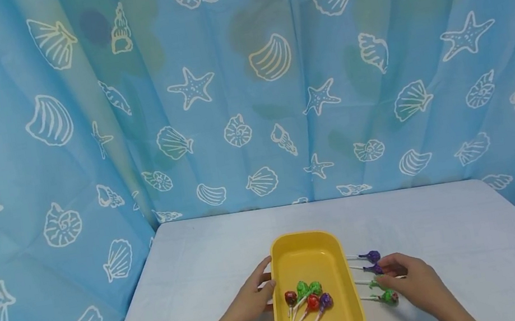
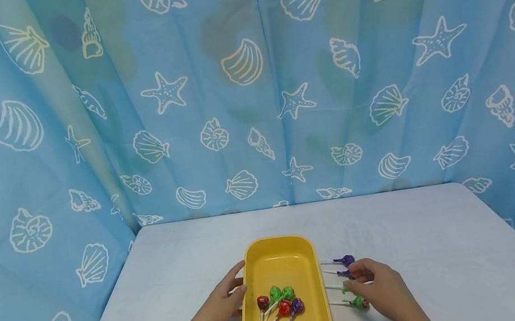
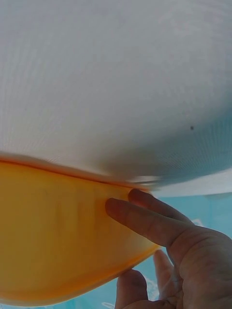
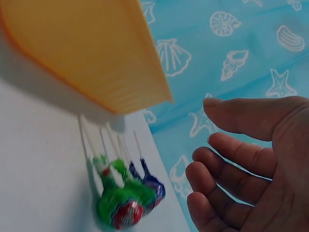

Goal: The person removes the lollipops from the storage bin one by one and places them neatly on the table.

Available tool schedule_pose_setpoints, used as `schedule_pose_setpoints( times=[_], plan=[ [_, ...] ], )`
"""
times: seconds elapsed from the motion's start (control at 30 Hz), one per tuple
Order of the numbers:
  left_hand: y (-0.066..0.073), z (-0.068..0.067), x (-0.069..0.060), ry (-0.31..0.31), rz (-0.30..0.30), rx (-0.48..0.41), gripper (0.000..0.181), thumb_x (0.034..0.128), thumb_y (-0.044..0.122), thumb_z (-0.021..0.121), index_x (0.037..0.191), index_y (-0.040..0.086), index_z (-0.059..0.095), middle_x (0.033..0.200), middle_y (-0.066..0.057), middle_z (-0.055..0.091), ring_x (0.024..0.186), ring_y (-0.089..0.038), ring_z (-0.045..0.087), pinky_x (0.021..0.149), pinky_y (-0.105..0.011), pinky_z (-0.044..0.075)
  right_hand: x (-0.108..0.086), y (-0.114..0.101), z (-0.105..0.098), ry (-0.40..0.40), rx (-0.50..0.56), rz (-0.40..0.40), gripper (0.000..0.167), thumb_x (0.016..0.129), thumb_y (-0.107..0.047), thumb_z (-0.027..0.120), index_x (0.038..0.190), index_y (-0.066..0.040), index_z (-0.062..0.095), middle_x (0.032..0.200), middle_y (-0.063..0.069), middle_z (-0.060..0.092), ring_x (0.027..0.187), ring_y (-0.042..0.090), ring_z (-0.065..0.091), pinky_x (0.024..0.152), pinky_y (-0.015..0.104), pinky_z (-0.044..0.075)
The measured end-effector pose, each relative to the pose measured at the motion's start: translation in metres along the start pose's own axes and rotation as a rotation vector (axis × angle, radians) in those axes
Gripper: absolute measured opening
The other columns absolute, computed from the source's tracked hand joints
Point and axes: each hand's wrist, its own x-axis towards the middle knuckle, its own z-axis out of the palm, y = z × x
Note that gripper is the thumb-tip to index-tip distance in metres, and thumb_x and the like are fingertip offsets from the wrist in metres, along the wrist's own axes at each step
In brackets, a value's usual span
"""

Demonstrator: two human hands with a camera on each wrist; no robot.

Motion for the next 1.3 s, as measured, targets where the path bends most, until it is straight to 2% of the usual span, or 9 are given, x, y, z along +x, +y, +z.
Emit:
schedule_pose_setpoints(
  times=[0.17,0.5,0.77,1.03,1.3],
  plan=[
    [0.000,0.000,0.000,0.003,-0.003,0.002,0.059,0.1058,0.013,0.050,0.161,0.017,0.030,0.145,-0.025,0.048,0.121,-0.042,0.059,0.079,-0.043,0.064,0.002,-0.013,0.003,0.015,0.031,-0.038,0.040,0.085,-0.026,0.083,0.113,-0.001,0.069,0.099,0.002,0.072,0.093,0.022,0.068,0.086,0.047,0.061],
    [0.000,-0.001,0.001,-0.003,0.001,-0.004,0.059,0.1061,0.014,0.051,0.161,0.017,0.029,0.146,-0.026,0.047,0.121,-0.042,0.059,0.078,-0.042,0.064,0.008,-0.038,0.007,-0.010,0.081,-0.091,0.039,0.088,-0.028,0.081,0.116,-0.004,0.070,0.104,0.003,0.072,0.097,0.023,0.068,0.088,0.046,0.060],
    [-0.001,-0.001,0.003,-0.020,-0.019,-0.039,0.060,0.1058,0.012,0.051,0.161,0.015,0.029,0.145,-0.027,0.047,0.120,-0.040,0.060,0.079,-0.043,0.064,0.013,-0.049,0.011,-0.014,0.083,-0.109,0.037,0.089,-0.025,0.080,0.117,-0.003,0.069,0.105,0.003,0.072,0.096,0.022,0.067,0.088,0.046,0.060],
    [-0.002,-0.002,0.003,-0.013,0.009,-0.016,0.060,0.1054,0.012,0.051,0.161,0.016,0.029,0.145,-0.026,0.048,0.118,-0.040,0.060,0.078,-0.043,0.064,0.016,-0.061,0.015,-0.033,0.103,-0.149,0.037,0.089,-0.024,0.079,0.117,-0.002,0.069,0.103,0.002,0.071,0.097,0.022,0.067,0.089,0.046,0.060],
    [-0.002,0.000,0.002,-0.006,0.000,-0.003,0.060,0.1053,0.012,0.051,0.161,0.016,0.029,0.145,-0.026,0.048,0.119,-0.041,0.060,0.078,-0.043,0.064,0.021,-0.069,0.021,-0.072,0.104,-0.188,0.039,0.089,-0.025,0.080,0.118,-0.001,0.069,0.105,0.005,0.072,0.095,0.021,0.067,0.087,0.043,0.061]
  ],
)
